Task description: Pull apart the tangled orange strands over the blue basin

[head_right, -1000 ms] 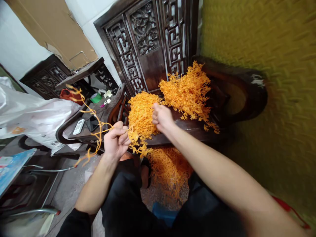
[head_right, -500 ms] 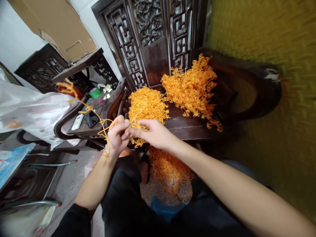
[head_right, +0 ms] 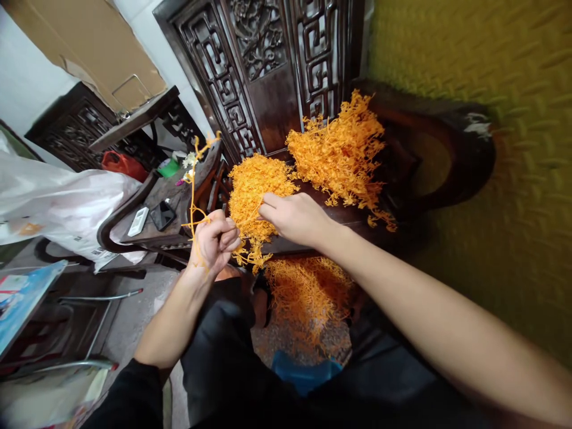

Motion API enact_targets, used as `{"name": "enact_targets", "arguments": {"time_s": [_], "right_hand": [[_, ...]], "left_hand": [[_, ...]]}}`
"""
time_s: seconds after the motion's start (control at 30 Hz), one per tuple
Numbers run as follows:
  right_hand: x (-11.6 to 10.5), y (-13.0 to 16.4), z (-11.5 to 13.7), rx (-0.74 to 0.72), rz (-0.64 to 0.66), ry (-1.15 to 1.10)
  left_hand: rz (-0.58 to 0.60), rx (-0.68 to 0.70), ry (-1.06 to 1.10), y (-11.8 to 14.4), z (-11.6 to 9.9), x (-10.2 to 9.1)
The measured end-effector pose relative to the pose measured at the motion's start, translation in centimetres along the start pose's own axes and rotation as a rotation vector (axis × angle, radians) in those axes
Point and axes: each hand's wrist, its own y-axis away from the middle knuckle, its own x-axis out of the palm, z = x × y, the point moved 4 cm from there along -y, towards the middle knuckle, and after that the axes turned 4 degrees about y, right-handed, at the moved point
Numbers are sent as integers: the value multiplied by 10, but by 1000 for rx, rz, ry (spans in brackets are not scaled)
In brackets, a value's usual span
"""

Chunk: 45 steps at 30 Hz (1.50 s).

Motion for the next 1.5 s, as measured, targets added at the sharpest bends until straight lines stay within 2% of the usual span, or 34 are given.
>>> {"name": "enact_targets", "arguments": {"time_s": [0.17,0.23,0.33,0.43,0.5,0.57,0.63,0.7,0.8,0.83,0.9,0.97,1.03,1.13,1.2,1.27,1.33,1.4,1.5], "right_hand": [[-2,1,-2,33,-5,-17],[-4,0,1,24,8,-51],[-5,-2,7,-14,67,-35],[-4,-6,13,-10,121,-18],[-3,-8,17,-11,148,-58],[-1,-9,19,-38,156,-131],[5,-9,12,-37,134,-209],[15,-8,-6,22,100,-250],[32,-2,-44,190,47,-293],[36,0,-55,262,19,-343],[45,5,-66,417,53,-505],[50,9,-59,524,165,-730],[48,10,-41,556,257,-991],[34,9,-14,563,255,-1390],[27,10,0,576,269,-1578],[23,10,8,596,270,-1677],[23,11,13,657,204,-1730],[26,12,15,742,111,-1762],[33,14,20,832,98,-1753]], "left_hand": [[144,-188,-211,-8,8,-6],[159,-170,-367,-11,13,-9],[149,-24,-600,-16,18,-11],[130,252,-836,-19,12,-10],[216,383,-956,-18,8,-7],[331,403,-976,-16,8,-5],[340,353,-873,-12,6,-7],[235,328,-668,-6,1,-13],[80,387,-350,2,-10,-22],[76,377,-280,2,-12,-23],[127,256,-173,-2,-12,-23],[199,104,-69,-9,-10,-21],[238,28,38,-15,-10,-20],[249,-35,139,-21,-10,-18],[202,-83,188,-23,-8,-17],[127,-108,240,-25,-6,-17],[66,-105,300,-27,-5,-17],[36,-97,354,-30,-5,-18],[18,-87,415,-33,-5,-21]]}}
